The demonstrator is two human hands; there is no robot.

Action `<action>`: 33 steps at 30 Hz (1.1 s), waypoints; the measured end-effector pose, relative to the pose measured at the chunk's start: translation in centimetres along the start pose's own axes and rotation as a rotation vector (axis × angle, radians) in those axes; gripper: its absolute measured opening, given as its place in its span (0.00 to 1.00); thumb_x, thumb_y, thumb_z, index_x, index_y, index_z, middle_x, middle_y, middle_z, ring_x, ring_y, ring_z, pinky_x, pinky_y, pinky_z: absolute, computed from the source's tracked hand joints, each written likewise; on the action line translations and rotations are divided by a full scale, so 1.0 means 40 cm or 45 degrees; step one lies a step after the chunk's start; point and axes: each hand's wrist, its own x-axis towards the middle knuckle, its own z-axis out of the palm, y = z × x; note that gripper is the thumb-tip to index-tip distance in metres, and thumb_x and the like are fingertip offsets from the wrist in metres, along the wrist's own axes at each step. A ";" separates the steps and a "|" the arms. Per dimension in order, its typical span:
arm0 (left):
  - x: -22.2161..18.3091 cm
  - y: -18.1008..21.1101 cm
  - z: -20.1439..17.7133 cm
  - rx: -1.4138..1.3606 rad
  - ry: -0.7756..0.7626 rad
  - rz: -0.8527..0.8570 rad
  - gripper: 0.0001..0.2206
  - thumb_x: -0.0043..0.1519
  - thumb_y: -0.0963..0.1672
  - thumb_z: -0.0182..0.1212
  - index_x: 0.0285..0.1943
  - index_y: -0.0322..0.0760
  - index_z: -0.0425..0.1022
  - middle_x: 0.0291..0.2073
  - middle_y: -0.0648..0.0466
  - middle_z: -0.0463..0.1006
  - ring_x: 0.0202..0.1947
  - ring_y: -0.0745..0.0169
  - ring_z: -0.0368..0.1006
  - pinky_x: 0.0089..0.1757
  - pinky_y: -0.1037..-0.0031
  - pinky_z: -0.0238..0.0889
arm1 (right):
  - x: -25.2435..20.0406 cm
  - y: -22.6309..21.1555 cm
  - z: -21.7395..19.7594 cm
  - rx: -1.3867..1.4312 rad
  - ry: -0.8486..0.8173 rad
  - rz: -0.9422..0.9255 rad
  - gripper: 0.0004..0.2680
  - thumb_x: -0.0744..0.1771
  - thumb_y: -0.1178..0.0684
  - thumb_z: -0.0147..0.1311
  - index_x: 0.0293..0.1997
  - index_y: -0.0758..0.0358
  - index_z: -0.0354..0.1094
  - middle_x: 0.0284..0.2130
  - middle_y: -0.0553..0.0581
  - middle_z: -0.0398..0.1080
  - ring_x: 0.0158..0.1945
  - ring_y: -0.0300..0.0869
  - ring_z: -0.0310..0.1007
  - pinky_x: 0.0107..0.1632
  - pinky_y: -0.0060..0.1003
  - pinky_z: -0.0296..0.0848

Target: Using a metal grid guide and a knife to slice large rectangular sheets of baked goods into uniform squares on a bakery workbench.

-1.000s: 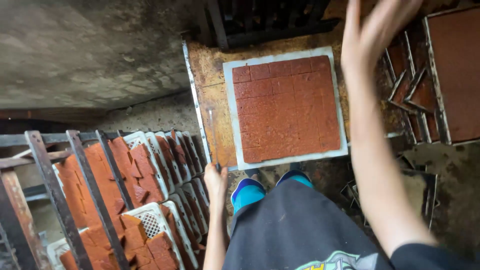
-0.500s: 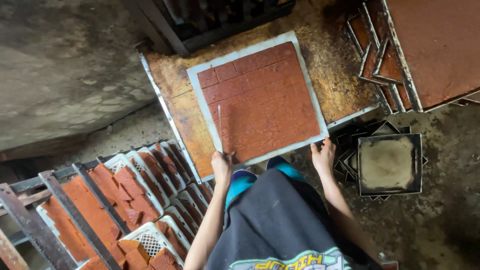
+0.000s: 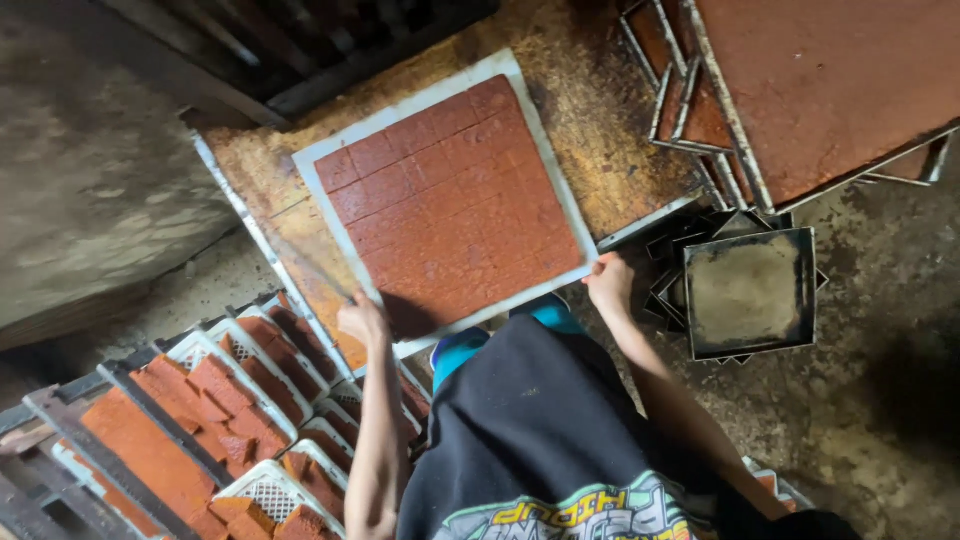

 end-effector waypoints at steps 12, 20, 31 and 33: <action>0.033 0.183 -0.057 -0.092 0.070 0.696 0.06 0.64 0.40 0.61 0.45 0.28 0.71 0.35 0.35 0.73 0.42 0.30 0.72 0.46 0.54 0.63 | -0.178 -0.213 -0.078 -0.120 0.118 -0.174 0.11 0.62 0.53 0.63 0.46 0.57 0.73 0.41 0.61 0.72 0.48 0.59 0.75 0.48 0.57 0.75; -0.378 0.330 -0.045 0.085 -1.069 0.640 0.08 0.69 0.43 0.50 0.48 0.30 0.67 0.32 0.29 0.80 0.39 0.23 0.78 0.37 0.41 0.69 | -0.154 -0.117 0.108 -0.125 0.557 -0.535 0.06 0.64 0.46 0.62 0.42 0.42 0.73 0.37 0.44 0.68 0.42 0.48 0.70 0.47 0.48 0.64; -0.499 0.190 0.254 0.724 -0.913 1.428 0.10 0.68 0.49 0.44 0.41 0.40 0.59 0.21 0.49 0.78 0.23 0.44 0.81 0.27 0.58 0.75 | -0.083 -0.237 0.155 -0.067 0.695 0.022 0.19 0.70 0.44 0.52 0.68 0.54 0.54 0.70 0.60 0.39 0.73 0.57 0.36 0.67 0.63 0.46; -0.497 0.182 0.260 0.733 -0.896 1.444 0.11 0.68 0.49 0.43 0.41 0.40 0.59 0.21 0.49 0.78 0.24 0.44 0.81 0.28 0.58 0.75 | -0.094 -0.248 0.161 -0.130 0.692 0.010 0.19 0.71 0.44 0.52 0.68 0.55 0.52 0.71 0.61 0.38 0.73 0.57 0.35 0.67 0.62 0.46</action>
